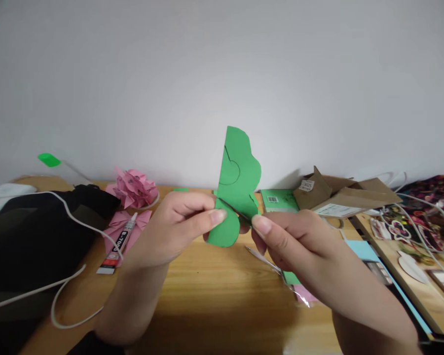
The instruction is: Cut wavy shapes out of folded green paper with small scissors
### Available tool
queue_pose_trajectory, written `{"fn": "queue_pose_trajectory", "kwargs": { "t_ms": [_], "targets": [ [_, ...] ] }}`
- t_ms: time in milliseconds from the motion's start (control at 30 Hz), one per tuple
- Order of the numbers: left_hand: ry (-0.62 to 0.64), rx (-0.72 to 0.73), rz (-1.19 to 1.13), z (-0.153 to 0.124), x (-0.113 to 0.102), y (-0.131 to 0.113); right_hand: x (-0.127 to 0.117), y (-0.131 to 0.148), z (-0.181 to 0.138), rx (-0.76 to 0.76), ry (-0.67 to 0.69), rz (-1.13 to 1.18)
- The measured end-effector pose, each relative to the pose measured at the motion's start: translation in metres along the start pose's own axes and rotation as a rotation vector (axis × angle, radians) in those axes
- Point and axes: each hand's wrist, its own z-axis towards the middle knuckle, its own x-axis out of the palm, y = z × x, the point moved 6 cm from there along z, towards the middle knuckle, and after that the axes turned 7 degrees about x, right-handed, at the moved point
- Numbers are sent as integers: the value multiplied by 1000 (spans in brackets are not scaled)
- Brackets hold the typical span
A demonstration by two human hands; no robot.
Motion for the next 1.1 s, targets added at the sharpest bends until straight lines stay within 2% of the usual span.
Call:
{"fn": "queue_pose_trajectory", "kwargs": {
  "t_ms": [233,433,533,700,933,1100],
  "targets": [
    [31,-3,54,-2,6,0,1,4,-10,-28,-15,-47],
    [84,-50,36,-3,21,12,-2,-17,-23,168,5,-26],
    [115,-61,33,-3,29,16,-2,-26,-30,215,7,9],
    [148,-77,58,-5,38,13,1,-31,-40,204,-23,22],
    [181,-132,118,-18,46,5,7,-33,-54,141,13,69],
    [164,-177,156,-32,47,3,20,-43,-62,151,49,157]
  ]
}}
